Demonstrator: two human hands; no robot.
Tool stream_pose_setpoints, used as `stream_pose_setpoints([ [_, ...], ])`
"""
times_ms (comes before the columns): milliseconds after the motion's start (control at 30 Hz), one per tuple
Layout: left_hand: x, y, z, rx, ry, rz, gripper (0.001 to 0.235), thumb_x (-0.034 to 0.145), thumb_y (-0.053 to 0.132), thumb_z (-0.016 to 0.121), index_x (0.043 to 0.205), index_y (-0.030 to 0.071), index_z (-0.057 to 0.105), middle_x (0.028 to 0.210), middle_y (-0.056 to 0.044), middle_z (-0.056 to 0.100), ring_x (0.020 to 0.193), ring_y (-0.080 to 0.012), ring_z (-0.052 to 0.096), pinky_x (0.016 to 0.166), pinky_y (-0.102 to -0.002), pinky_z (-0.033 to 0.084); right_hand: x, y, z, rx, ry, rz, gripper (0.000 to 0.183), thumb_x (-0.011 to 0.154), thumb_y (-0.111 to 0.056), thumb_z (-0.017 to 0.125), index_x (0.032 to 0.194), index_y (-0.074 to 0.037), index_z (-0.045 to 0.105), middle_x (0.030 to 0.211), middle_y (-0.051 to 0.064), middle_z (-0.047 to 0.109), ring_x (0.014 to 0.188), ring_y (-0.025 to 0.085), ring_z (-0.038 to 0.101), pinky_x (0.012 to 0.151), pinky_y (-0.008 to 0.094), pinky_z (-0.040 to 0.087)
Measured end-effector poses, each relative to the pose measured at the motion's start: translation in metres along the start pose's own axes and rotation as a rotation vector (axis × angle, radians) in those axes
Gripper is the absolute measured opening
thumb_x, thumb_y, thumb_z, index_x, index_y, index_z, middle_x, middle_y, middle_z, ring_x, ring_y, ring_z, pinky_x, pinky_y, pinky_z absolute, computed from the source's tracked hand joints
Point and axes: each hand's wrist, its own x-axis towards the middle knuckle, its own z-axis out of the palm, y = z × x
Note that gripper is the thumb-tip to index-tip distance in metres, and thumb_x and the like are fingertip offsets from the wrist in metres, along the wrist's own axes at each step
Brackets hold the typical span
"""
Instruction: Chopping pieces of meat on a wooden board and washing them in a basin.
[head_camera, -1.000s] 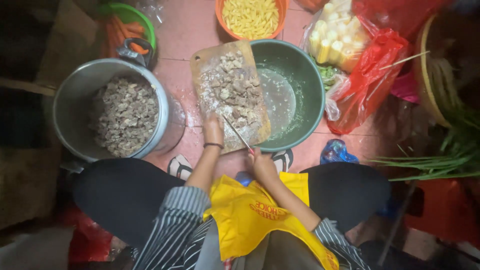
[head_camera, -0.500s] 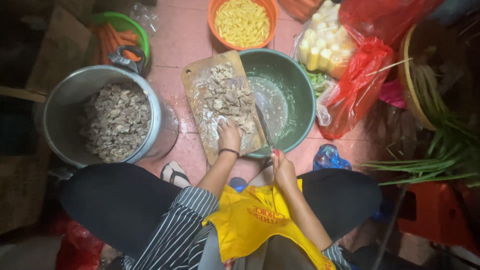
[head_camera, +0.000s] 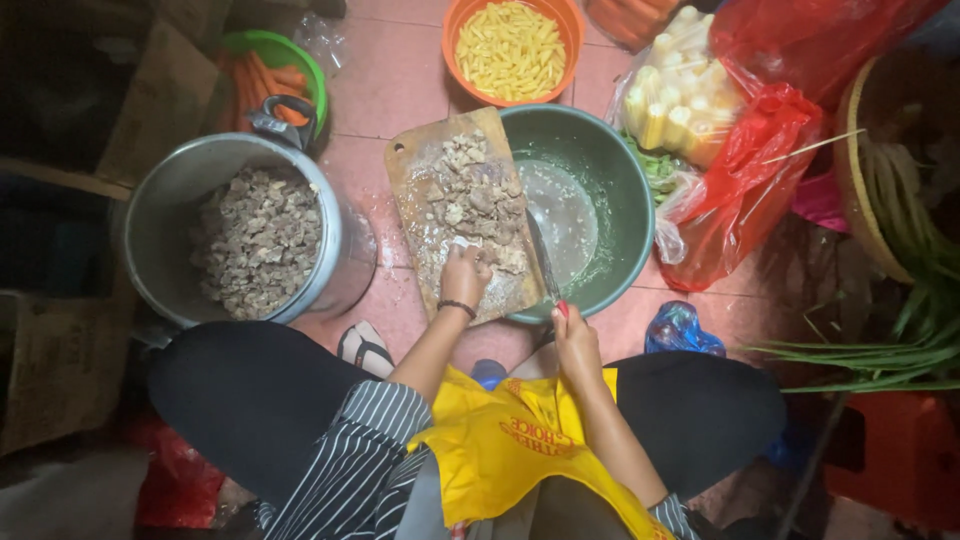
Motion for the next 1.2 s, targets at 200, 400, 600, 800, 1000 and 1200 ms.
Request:
stream_pose_setpoints([
  [200, 0.045, -0.032, -0.021, -0.241, -0.030, -0.195, 0.017, 0.082, 0.028, 0.080, 0.086, 0.011, 0.079, 0.083, -0.017, 0.074, 0.077, -0.0337, 0.072, 0.072, -0.044, 0.056, 0.004, 0.007, 0.004, -0.015, -0.018, 0.010, 0.039, 0.105, -0.042, 0.047, 0.113, -0.006, 0.061, 0.092, 0.033, 0.069, 0.093, 0.054, 0.064, 0.077, 0.058, 0.049],
  [400, 0.108, -0.103, -0.135, -0.055, 0.317, -0.325, 0.027, 0.092, 0.027, 0.072, 0.087, 0.001, 0.075, 0.078, -0.021, 0.071, 0.073, -0.0294, 0.073, 0.070, -0.045, 0.055, 0.002, 0.000, -0.002, 0.007, -0.009, 0.025, 0.039, 0.104, -0.042, 0.048, 0.115, -0.007, 0.061, 0.092, 0.033, 0.068, 0.093, 0.053, 0.065, 0.077, 0.058, 0.050],
  [600, 0.116, -0.088, -0.184, 0.778, 0.869, 0.054, 0.037, 0.070, 0.041, 0.078, 0.097, 0.016, 0.076, 0.110, -0.026, 0.076, 0.092, -0.0453, 0.071, 0.075, -0.045, 0.058, 0.015, 0.011, 0.020, -0.017, 0.000, -0.067, 0.040, 0.104, -0.043, 0.048, 0.113, -0.006, 0.060, 0.088, 0.033, 0.067, 0.088, 0.055, 0.064, 0.074, 0.059, 0.049],
  [800, 0.135, -0.024, -0.110, -0.493, -0.267, -0.474, 0.031, 0.095, 0.023, 0.061, 0.121, 0.008, 0.065, 0.115, -0.034, 0.070, 0.106, -0.0469, 0.067, 0.093, -0.056, 0.052, 0.000, -0.002, 0.028, -0.089, -0.050, -0.168, 0.035, 0.107, -0.039, 0.039, 0.119, -0.008, 0.051, 0.075, 0.033, 0.066, 0.074, 0.056, 0.063, 0.068, 0.066, 0.046],
  [1000, 0.139, -0.098, -0.033, 0.228, -0.105, 0.237, 0.022, 0.088, 0.018, 0.062, 0.106, 0.008, 0.071, 0.130, -0.022, 0.064, 0.126, -0.0414, 0.056, 0.104, -0.045, 0.045, -0.015, -0.010, 0.031, -0.295, -0.223, -0.239, 0.029, 0.105, -0.036, 0.040, 0.112, -0.009, 0.049, 0.071, 0.031, 0.067, 0.069, 0.055, 0.064, 0.067, 0.067, 0.047],
  [1200, 0.085, -0.122, -0.027, 0.078, -0.297, 0.118, 0.028, 0.083, 0.002, 0.054, 0.097, 0.014, 0.076, 0.101, -0.018, 0.073, 0.097, -0.0345, 0.073, 0.089, -0.041, 0.057, -0.002, -0.010, 0.040, -0.240, -0.139, -0.202, 0.029, 0.106, -0.036, 0.043, 0.109, -0.008, 0.052, 0.073, 0.033, 0.066, 0.073, 0.057, 0.064, 0.070, 0.068, 0.048],
])
